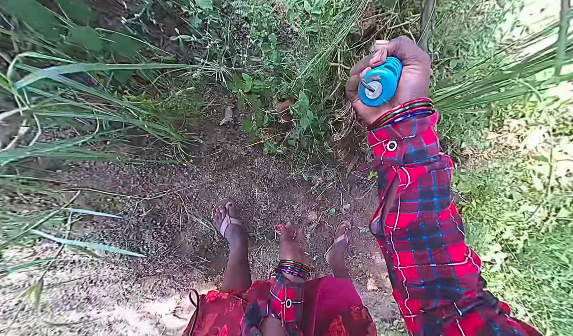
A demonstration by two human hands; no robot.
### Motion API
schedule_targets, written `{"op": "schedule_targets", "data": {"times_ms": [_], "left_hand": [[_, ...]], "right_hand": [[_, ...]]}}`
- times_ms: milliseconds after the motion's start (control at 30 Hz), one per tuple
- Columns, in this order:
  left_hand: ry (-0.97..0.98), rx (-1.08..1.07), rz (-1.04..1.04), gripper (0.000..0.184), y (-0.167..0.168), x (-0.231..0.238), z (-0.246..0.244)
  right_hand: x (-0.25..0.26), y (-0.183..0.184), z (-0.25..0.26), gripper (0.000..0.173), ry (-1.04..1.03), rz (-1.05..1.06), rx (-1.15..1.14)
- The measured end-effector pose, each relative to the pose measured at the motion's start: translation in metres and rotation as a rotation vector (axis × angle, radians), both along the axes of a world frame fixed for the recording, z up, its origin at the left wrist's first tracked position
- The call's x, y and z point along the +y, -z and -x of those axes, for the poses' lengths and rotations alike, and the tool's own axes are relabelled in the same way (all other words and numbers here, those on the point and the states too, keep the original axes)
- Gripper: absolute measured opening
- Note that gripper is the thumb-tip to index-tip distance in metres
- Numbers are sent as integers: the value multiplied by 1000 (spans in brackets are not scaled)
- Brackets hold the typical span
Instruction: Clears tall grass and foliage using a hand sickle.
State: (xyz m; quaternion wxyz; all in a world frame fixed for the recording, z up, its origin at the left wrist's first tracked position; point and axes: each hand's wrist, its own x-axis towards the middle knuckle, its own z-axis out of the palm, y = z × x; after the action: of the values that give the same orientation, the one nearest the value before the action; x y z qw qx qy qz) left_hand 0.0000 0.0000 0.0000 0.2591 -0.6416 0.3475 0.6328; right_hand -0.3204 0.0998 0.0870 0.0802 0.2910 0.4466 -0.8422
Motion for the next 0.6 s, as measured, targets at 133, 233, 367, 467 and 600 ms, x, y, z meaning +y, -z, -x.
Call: {"op": "schedule_targets", "data": {"times_ms": [133,233,367,467,600], "left_hand": [[-18,-51,-19,60,-4,0,9],[13,21,-5,62,15,-1,-11],[-4,30,3,59,17,0,-16],[-88,-119,45,56,1,4,5],[-114,-182,78,61,2,6,-1]], "right_hand": [[76,50,-33,47,-455,-1068,-477],[97,73,-108,72,-466,-1232,-506],[85,83,-246,60,-417,-1350,-439],[74,94,-322,52,-768,-1334,-294],[30,107,-301,51,-1533,-998,-282]]}}
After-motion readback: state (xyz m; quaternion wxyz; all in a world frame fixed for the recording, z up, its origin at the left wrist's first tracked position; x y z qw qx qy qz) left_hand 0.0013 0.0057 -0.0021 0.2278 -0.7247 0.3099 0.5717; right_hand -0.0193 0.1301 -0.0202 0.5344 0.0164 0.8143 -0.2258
